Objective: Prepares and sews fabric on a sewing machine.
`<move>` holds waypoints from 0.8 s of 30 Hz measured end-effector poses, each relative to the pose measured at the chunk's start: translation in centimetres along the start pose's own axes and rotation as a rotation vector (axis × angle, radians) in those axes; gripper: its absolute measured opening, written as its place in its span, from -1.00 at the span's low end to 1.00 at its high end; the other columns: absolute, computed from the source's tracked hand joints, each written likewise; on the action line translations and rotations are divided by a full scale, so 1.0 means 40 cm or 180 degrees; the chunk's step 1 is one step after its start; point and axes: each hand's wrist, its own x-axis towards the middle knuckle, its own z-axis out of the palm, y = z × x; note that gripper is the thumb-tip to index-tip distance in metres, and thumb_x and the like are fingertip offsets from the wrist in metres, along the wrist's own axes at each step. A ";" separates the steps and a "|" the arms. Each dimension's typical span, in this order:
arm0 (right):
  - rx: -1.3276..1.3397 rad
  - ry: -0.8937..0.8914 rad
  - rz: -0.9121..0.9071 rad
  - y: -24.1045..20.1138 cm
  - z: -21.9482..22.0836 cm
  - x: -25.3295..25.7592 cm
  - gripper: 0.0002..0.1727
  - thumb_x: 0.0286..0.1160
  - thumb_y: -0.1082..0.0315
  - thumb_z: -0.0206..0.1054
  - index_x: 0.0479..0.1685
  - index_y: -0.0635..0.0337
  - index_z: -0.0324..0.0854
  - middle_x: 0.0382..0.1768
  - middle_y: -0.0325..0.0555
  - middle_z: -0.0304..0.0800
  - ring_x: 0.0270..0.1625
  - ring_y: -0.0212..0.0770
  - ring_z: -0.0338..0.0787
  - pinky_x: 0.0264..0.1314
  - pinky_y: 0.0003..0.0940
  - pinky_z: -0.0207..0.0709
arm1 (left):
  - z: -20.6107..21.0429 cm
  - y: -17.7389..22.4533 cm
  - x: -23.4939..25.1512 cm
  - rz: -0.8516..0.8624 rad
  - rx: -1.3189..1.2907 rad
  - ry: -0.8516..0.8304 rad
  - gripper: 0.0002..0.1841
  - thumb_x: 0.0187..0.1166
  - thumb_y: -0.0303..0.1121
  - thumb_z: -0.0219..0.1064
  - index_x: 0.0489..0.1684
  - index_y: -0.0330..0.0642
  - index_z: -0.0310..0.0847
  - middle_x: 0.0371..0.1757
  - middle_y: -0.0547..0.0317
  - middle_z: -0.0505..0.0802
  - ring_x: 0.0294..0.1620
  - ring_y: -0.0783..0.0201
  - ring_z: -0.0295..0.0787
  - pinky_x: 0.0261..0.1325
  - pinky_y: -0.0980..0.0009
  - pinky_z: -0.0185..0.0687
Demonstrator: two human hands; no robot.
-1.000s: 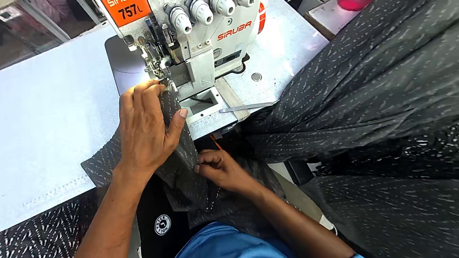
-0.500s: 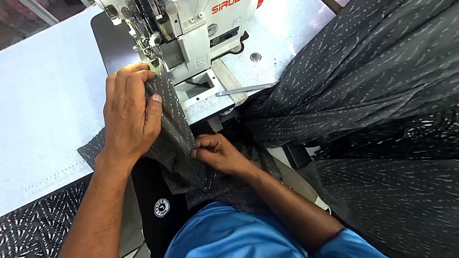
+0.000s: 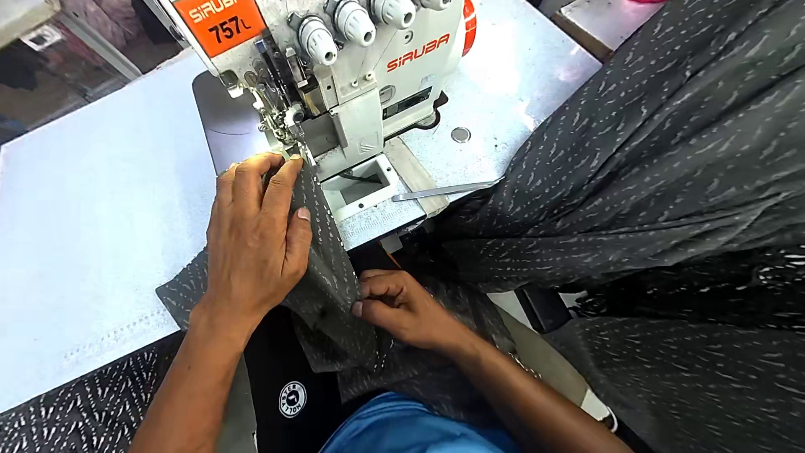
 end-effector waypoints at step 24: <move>0.0311 0.0073 -0.0224 -0.047 -0.027 0.080 -0.91 0.55 0.49 0.30 -0.09 0.30 0.63 -0.38 -0.13 0.76 -0.41 -0.39 0.74 -0.38 -0.49 0.67 | -0.062 -0.170 -0.114 -0.0222 -0.0393 0.0037 -0.11 0.60 0.29 0.19 0.85 -0.09 0.14 0.83 -0.31 0.15 0.85 -0.30 -0.05 0.80 -0.28 -0.11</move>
